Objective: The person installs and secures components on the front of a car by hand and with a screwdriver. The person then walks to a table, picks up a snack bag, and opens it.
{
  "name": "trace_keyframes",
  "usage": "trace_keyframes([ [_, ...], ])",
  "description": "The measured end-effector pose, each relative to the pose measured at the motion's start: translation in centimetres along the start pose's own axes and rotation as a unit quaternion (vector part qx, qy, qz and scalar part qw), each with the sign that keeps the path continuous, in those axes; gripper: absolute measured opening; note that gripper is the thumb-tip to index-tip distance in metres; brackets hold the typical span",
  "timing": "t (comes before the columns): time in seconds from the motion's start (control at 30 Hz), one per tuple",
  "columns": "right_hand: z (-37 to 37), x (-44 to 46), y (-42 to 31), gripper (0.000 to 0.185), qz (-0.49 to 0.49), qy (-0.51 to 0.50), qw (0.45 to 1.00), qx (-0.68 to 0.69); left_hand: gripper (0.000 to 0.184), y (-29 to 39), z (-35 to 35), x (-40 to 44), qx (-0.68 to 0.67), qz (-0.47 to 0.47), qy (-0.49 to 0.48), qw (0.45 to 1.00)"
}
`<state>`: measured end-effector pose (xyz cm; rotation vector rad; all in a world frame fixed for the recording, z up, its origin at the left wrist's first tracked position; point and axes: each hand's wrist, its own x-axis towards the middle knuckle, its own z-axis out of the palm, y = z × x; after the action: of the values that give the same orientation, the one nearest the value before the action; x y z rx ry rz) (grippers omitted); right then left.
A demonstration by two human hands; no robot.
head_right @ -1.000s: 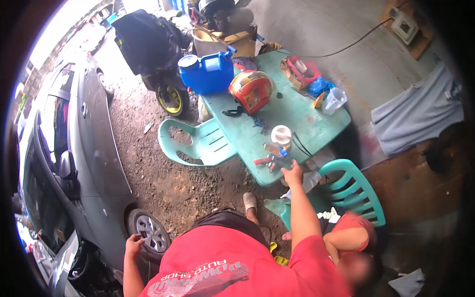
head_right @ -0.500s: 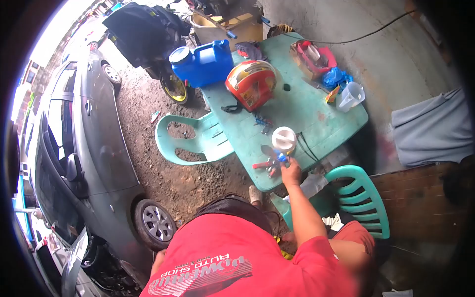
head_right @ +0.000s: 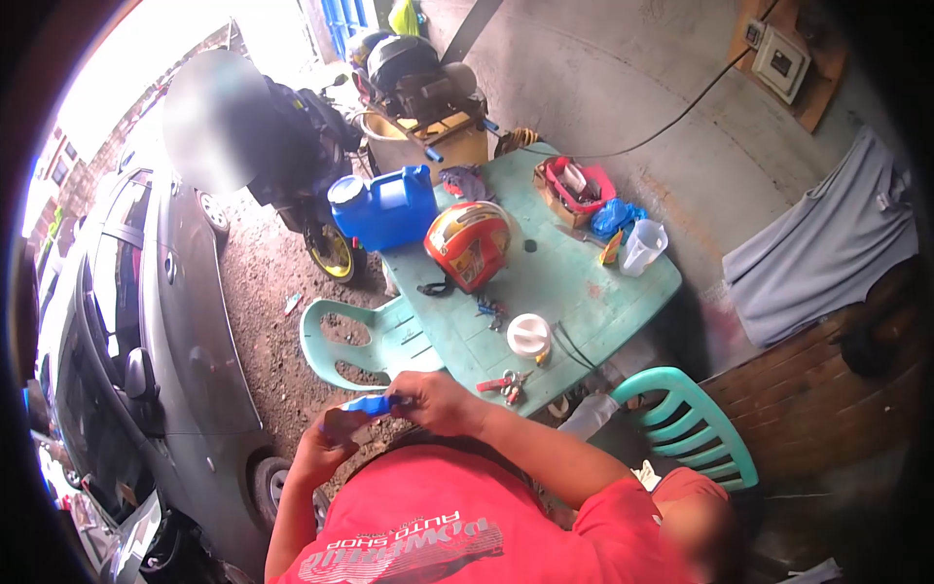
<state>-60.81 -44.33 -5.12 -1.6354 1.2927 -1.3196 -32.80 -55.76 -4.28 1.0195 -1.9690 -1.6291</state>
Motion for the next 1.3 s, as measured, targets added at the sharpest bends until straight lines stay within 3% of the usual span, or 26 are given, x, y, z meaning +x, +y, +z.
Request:
trace_keyframes([
  [0.07,0.3,0.1,-1.2,0.03,0.005,-0.026,1.0,-0.013,0.042,-0.4,-0.7,-0.2,0.049,-0.004,-0.088,0.995],
  [0.1,0.4,-0.1,-1.5,0.035,0.009,-0.028,0.999,-0.042,0.03,-0.2,-0.5,-0.6,0.046,0.005,-0.078,0.996],
  [0.17,0.9,-1.0,-1.2,0.05,0.049,-0.061,0.993,-0.083,0.029,-1.8,-1.2,-1.2,0.037,-0.008,-0.086,0.996],
  [0.2,1.1,-1.3,-1.6,0.05,0.047,-0.062,0.993,-0.086,0.028,-1.9,-1.3,-1.3,0.029,-0.025,-0.095,0.995],
  [0.27,1.3,-1.6,-2.6,0.049,0.147,-0.086,0.98,-0.101,0.029,-1.5,-1.8,-1.7,0.049,-0.022,-0.096,0.994],
  [0.33,1.2,-1.2,-3.4,0.05,0.156,-0.096,0.976,-0.12,0.03,-0.5,-1.9,-1.9,0.069,-0.019,-0.097,0.993],
  [0.43,1.7,0.4,-4.0,0.052,0.088,-0.047,0.988,-0.116,0.037,2.0,-2.2,-1.4,0.054,0.041,-0.057,0.996],
  [0.5,1.2,2.0,-6.6,0.046,-0.004,0.004,0.986,-0.168,0.049,4.6,-3.0,-1.1,0.122,0.116,-0.032,0.985],
  [0.63,0.1,5.1,-11.0,0.033,-0.083,0.044,0.988,-0.124,0.054,12.1,-5.1,-1.2,0.204,0.119,-0.017,0.971],
  [0.8,-2.3,8.4,-19.0,0.047,-0.264,0.101,0.929,-0.241,0.055,21.9,-7.3,-3.3,0.258,0.222,0.02,0.94],
  [0.87,-3.0,9.4,-22.5,0.048,-0.338,0.128,0.883,-0.298,0.065,24.5,-8.2,-4.0,0.297,0.286,0.04,0.91],
  [1.0,-4.5,10.1,-28.4,0.058,-0.425,0.126,0.847,-0.293,0.073,30.1,-9.5,-7.1,0.308,0.368,0.062,0.875],
  [1.13,-4.6,9.4,-32.5,0.064,-0.451,0.137,0.837,-0.277,0.077,34.0,-10.3,-10.4,0.311,0.441,0.065,0.839],
  [1.3,-6.4,6.5,-38.3,0.055,-0.414,0.089,0.85,-0.313,0.084,37.8,-11.1,-16.0,0.377,0.498,0.034,0.78],
])
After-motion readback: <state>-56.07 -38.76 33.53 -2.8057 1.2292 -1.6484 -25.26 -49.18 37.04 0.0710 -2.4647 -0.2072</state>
